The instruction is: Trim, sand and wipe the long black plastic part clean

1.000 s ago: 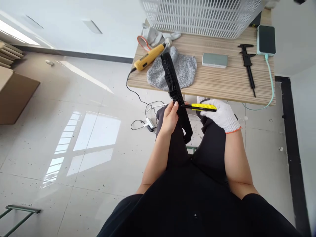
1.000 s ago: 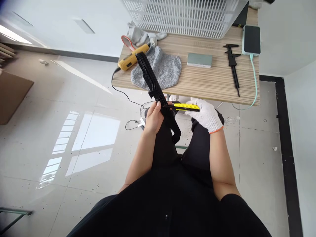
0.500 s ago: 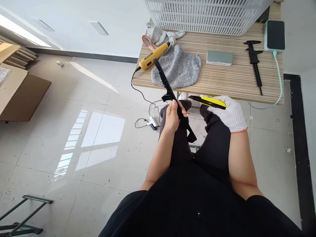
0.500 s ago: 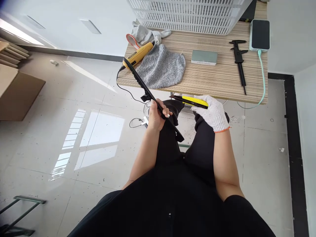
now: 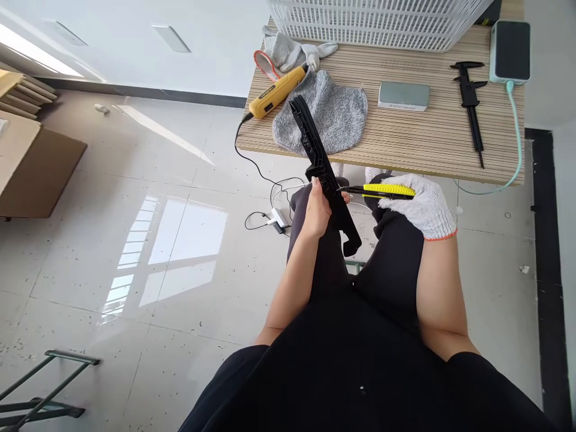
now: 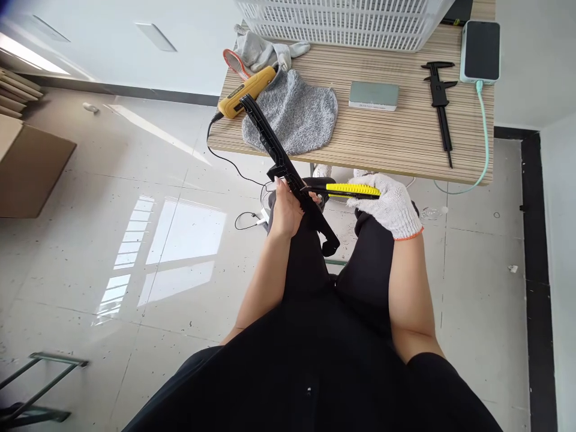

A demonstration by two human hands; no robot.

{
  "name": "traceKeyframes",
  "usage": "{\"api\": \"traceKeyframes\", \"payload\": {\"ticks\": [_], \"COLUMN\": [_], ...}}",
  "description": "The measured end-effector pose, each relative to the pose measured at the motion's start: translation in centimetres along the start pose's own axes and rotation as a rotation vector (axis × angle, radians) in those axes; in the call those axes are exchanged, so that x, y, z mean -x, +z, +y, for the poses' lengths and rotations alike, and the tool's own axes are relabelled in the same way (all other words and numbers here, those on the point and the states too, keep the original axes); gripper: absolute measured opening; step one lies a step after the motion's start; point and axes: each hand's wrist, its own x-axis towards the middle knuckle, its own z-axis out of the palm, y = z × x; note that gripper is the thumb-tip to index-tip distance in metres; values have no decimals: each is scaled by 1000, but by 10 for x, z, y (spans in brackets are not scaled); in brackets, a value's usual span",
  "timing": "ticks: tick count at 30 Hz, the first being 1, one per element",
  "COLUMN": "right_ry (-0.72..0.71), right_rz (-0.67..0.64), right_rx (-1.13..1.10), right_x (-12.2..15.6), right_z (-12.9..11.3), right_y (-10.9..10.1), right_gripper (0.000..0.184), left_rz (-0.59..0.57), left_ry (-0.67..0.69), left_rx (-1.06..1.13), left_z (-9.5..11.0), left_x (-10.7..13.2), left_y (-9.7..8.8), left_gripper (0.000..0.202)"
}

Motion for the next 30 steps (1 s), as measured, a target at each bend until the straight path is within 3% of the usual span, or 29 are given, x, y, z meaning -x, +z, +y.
{"api": "traceKeyframes", "payload": {"ticks": [3,8,12,16,21,26,30], "right_ry": [-3,18,20,3,22,13,-13], "right_rz": [-66,60,-59,16,-112,29,-116], "right_rx": [13,26,80,94,63,66,133], "right_x": [0,-1,-3,-4,-6,-5,-6], "right_z": [-2,-6,-5,-3,-3,-4,-4], "right_y": [2,1,1,2,3,2,1], "right_gripper": [36,33,29,32,30,35,26], "left_rz": [24,47,48,57,52,63,50], "left_ry": [-29,-23,5,8,20,3,60], "left_rx": [0,-13,-28,-32,-22,-7,-38], "left_z": [3,2,-1,-1,-1,0,-2], "left_x": [-1,-2,-3,-3,-4,-3,-3], "left_y": [0,1,0,0,-1,0,-1], "left_gripper": [65,48,41,37,42,38,40]}}
